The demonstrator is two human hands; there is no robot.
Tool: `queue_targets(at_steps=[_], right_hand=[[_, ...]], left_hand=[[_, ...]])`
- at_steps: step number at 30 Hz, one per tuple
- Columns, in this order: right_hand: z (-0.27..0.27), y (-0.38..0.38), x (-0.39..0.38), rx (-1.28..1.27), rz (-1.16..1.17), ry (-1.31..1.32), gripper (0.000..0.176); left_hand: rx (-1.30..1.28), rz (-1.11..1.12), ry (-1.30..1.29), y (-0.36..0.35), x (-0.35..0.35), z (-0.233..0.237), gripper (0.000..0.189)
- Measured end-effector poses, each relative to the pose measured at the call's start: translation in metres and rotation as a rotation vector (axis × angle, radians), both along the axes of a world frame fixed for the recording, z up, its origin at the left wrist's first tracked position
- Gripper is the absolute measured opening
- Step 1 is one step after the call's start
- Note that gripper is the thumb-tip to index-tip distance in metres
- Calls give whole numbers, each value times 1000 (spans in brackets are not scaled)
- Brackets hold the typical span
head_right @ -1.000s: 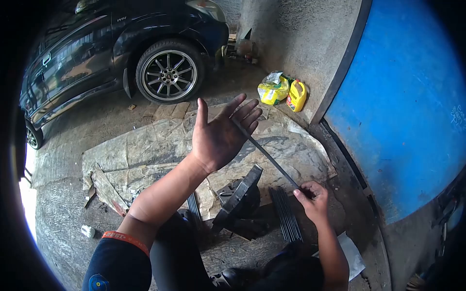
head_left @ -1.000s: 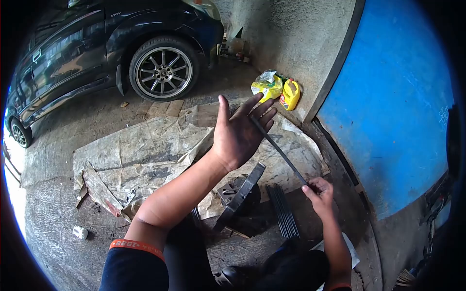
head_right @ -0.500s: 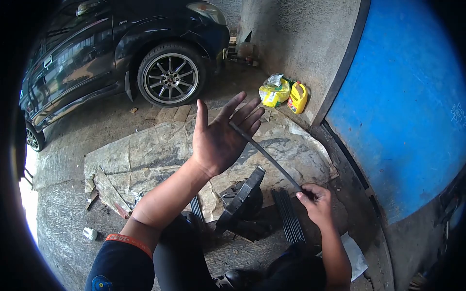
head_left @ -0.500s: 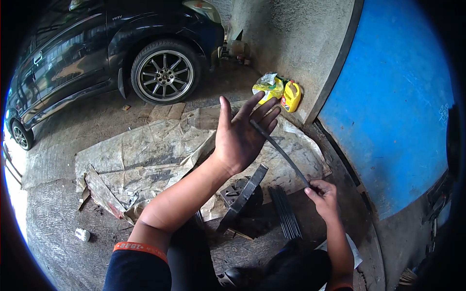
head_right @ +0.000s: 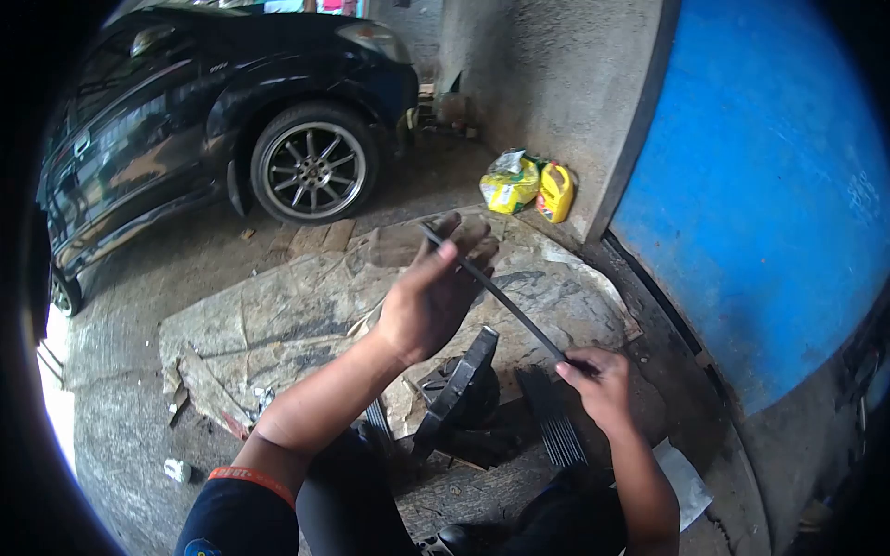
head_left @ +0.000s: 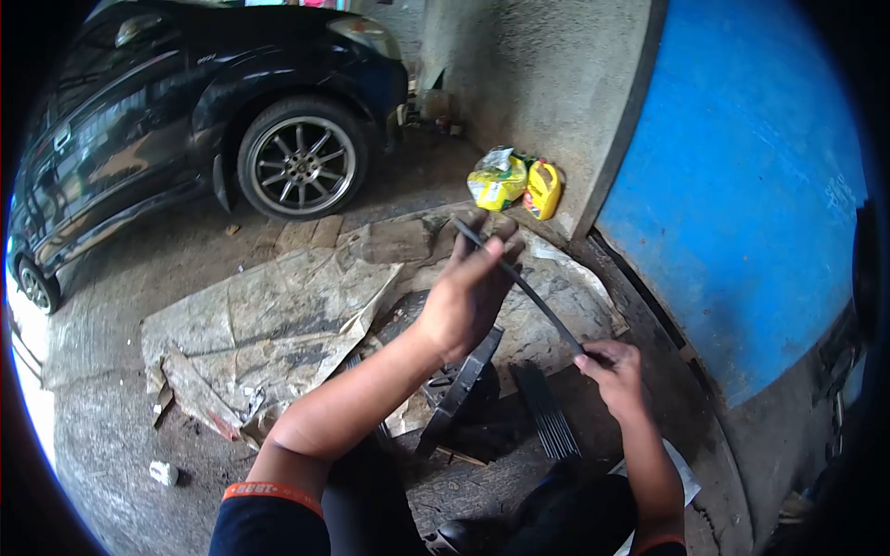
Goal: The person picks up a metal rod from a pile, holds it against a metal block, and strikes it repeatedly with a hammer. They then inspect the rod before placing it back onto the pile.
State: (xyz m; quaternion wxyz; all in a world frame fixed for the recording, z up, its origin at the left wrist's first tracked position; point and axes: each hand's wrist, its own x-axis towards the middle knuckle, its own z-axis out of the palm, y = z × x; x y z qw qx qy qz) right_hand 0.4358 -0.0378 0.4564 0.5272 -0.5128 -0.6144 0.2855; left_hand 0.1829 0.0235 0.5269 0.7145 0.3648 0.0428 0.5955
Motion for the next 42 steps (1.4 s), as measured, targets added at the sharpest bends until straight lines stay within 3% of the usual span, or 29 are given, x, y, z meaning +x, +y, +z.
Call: queue_targets(at_steps=[2,3,4,5,7,9,11,13,15,17,29,40,42], right_hand=[[28,-2,-9,162,-71,-305,21],[38,2,-14,224,-118,-328,19],[58,7,-12,349,-162,-606,19],[77,5,-20,358,-182,-606,18],[82,8,-18,592,-447,-712,26],[69,12,-14,731,-594,-153,43],[61,7,-16,581,-496,644,57],[53,-4,6,207,-113,1137,73],[54,-8,12,83,211,1455,86],[53,-6,10,120,219,1433,93],[69,-22,-5,90,467,1471,90],[71,-23,-9,41,487,1459,87],[68,-21,-8,39,484,1449,83]], left_hand=[[-62,-70,187,-4,4,-1,49],[-93,-100,258,0,7,-6,41],[-158,-44,275,-2,10,-4,31],[-178,-67,145,6,13,-12,26],[-279,27,56,16,14,-20,24],[-320,81,-55,21,11,-20,22],[-310,114,-73,29,5,-20,24],[-311,112,-72,24,3,-12,24],[-331,149,-28,20,3,-9,24],[-332,133,-14,14,5,-10,25],[-235,29,32,0,-5,-16,25],[-262,2,0,-5,-8,-13,28],[-235,-44,-8,-2,-12,-16,36]])
